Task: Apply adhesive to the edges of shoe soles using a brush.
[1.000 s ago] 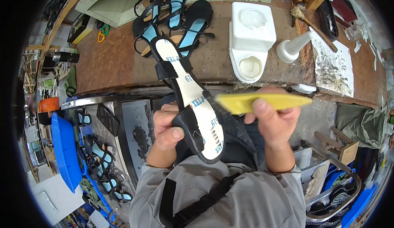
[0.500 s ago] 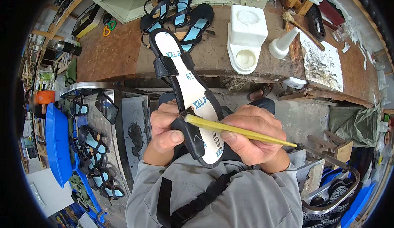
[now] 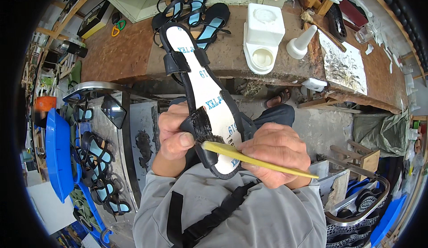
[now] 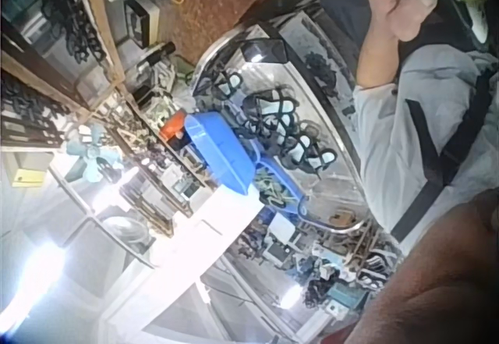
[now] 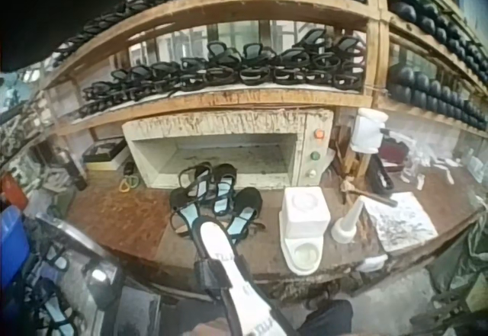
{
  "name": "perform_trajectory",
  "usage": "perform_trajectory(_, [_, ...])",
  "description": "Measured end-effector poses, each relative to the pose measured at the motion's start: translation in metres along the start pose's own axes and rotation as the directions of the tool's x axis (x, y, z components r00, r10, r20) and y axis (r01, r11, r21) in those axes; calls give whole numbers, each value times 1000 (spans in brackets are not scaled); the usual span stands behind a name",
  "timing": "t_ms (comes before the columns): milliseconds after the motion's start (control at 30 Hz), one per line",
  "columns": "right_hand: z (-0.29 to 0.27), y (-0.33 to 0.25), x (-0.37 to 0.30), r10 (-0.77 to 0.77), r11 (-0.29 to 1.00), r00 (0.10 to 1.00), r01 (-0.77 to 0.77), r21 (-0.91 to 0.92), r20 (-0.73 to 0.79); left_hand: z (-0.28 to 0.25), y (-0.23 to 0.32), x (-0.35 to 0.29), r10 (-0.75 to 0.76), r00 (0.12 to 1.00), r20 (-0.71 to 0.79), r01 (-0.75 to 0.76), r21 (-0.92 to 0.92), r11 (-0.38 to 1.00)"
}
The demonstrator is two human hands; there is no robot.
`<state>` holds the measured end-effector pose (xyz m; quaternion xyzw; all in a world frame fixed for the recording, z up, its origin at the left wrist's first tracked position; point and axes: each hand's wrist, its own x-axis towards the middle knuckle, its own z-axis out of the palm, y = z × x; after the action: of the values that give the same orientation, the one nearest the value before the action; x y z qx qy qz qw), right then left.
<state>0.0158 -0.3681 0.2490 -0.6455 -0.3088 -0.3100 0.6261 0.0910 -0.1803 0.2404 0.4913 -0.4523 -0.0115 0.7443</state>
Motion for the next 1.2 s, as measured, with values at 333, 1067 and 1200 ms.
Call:
perform_trajectory(333, [-6,-5,-14,-138,990,986,139,-8,96,5,2,-6,-80,993,-87,78,-28,997])
perform_trajectory(1067, [-15,4,26,-113,992,978,101,80,176,6,6,0,81,994,70,-80,-13,997])
perform_trajectory(1200, [-15,2,10,-131,966,978,89,241,162,5,2,2,89,995,41,-88,-21,996])
